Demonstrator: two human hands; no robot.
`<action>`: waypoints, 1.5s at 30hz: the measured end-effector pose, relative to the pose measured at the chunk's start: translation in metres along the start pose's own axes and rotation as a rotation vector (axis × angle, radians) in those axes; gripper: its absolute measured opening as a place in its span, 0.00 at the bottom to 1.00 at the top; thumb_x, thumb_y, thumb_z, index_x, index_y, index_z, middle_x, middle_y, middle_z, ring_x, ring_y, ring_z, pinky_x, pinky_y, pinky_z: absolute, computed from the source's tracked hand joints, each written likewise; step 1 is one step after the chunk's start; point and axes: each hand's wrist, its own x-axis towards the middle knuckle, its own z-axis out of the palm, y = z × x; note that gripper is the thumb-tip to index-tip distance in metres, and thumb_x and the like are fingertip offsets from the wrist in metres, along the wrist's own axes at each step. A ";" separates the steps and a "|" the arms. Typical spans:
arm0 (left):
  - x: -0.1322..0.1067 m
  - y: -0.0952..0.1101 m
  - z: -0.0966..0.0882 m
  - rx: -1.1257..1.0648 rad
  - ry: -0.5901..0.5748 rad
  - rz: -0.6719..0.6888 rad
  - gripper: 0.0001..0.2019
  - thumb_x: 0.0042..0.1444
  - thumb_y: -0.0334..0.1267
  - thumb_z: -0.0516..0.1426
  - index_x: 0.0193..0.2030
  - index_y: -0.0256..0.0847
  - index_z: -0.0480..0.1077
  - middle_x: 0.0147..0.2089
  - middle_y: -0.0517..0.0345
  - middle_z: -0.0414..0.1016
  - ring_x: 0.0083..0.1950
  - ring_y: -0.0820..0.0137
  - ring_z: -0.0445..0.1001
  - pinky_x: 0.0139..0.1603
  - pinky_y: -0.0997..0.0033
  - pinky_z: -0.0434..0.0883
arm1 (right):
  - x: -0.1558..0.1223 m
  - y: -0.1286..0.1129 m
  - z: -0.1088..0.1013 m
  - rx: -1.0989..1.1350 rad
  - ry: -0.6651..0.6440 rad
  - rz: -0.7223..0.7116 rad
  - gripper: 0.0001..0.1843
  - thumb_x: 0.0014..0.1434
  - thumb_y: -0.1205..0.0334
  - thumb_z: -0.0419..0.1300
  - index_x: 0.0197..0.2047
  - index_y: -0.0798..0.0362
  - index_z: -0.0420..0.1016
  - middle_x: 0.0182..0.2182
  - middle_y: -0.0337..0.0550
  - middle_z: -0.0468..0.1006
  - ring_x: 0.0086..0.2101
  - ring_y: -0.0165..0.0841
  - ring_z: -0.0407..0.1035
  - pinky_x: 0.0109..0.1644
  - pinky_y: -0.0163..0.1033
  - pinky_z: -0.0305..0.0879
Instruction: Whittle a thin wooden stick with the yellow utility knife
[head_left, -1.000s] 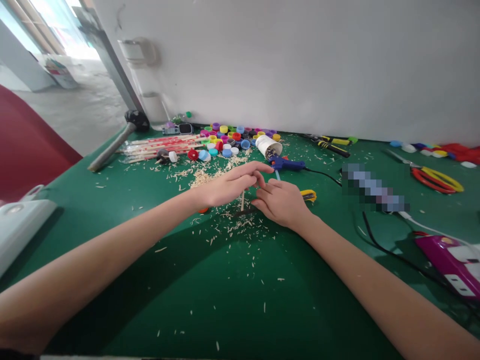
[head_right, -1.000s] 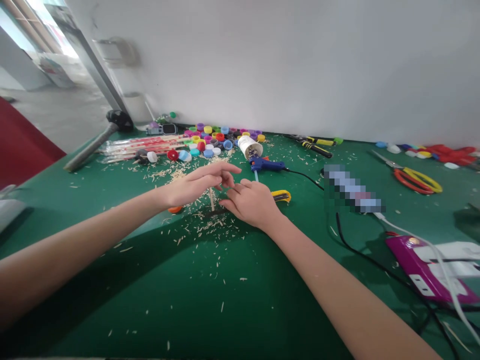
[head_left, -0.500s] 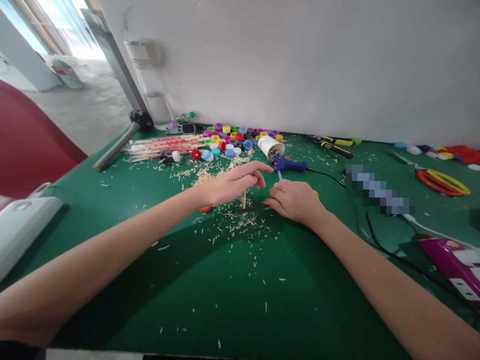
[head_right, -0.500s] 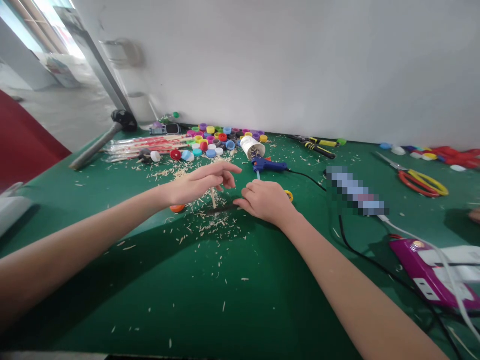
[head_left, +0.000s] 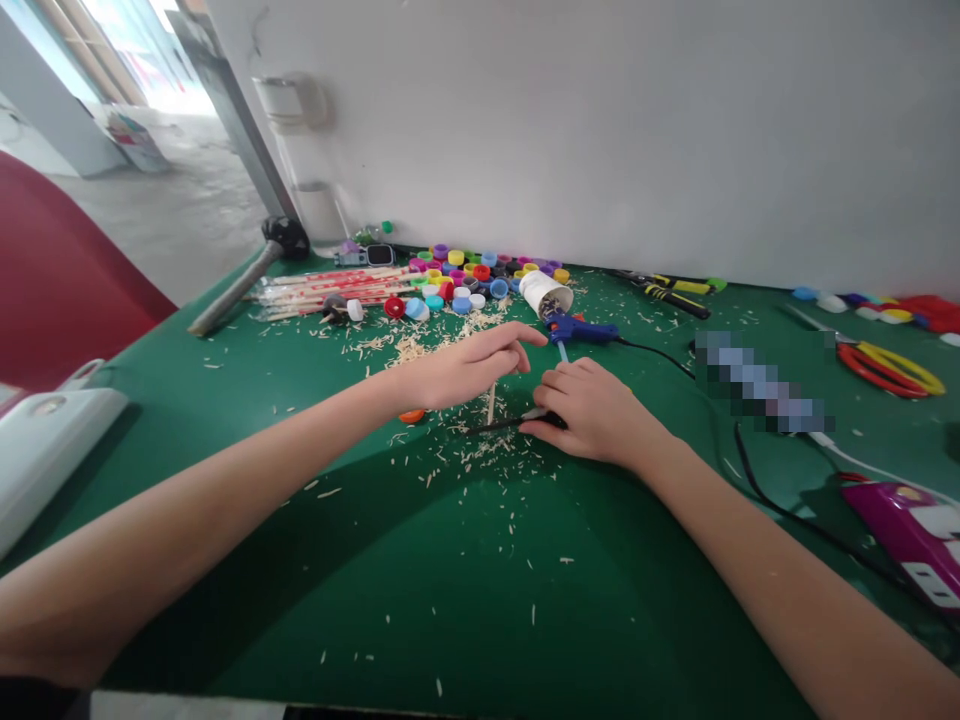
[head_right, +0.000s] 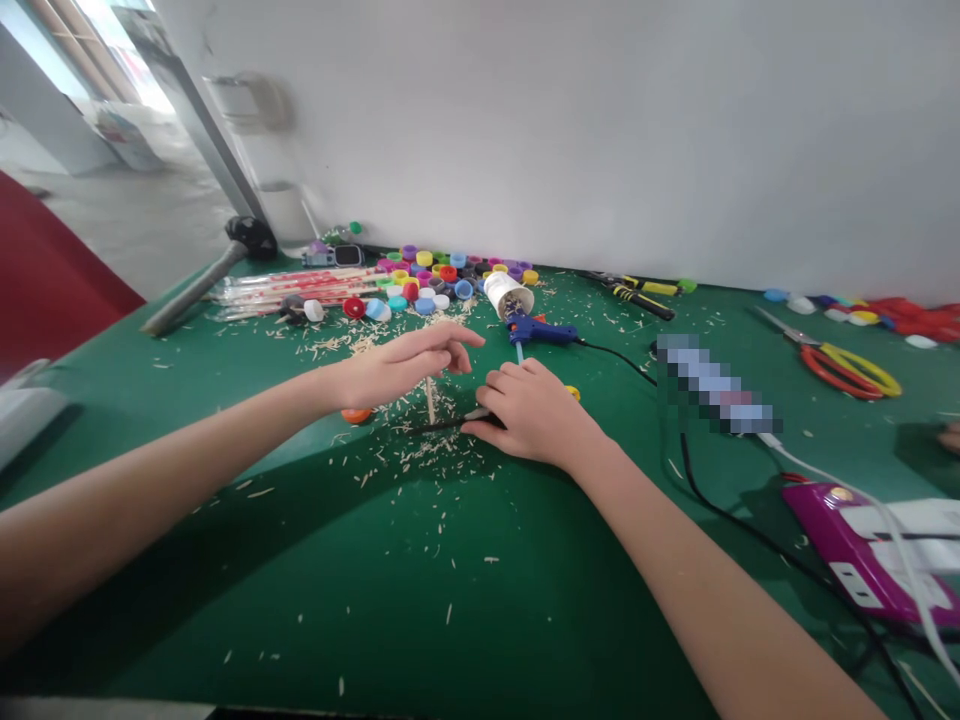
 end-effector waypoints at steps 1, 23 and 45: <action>0.000 0.000 0.000 0.004 -0.003 -0.005 0.19 0.67 0.44 0.40 0.61 0.48 0.59 0.50 0.55 0.69 0.51 0.68 0.68 0.53 0.64 0.66 | -0.001 0.001 0.000 -0.008 -0.006 0.001 0.24 0.66 0.45 0.48 0.33 0.54 0.73 0.30 0.44 0.73 0.33 0.34 0.63 0.37 0.40 0.50; -0.006 0.003 0.001 0.111 -0.029 0.047 0.21 0.67 0.46 0.39 0.63 0.48 0.56 0.50 0.52 0.70 0.49 0.66 0.70 0.44 0.66 0.67 | 0.003 -0.007 0.006 -0.082 0.121 -0.088 0.23 0.67 0.48 0.48 0.32 0.55 0.74 0.30 0.45 0.74 0.31 0.34 0.64 0.37 0.39 0.58; 0.004 -0.006 -0.017 -0.286 0.431 -0.005 0.12 0.66 0.40 0.44 0.46 0.39 0.65 0.26 0.64 0.56 0.25 0.79 0.58 0.28 0.75 0.62 | -0.004 -0.003 0.007 0.031 0.478 0.125 0.15 0.62 0.53 0.58 0.28 0.54 0.70 0.25 0.41 0.71 0.27 0.31 0.61 0.31 0.37 0.57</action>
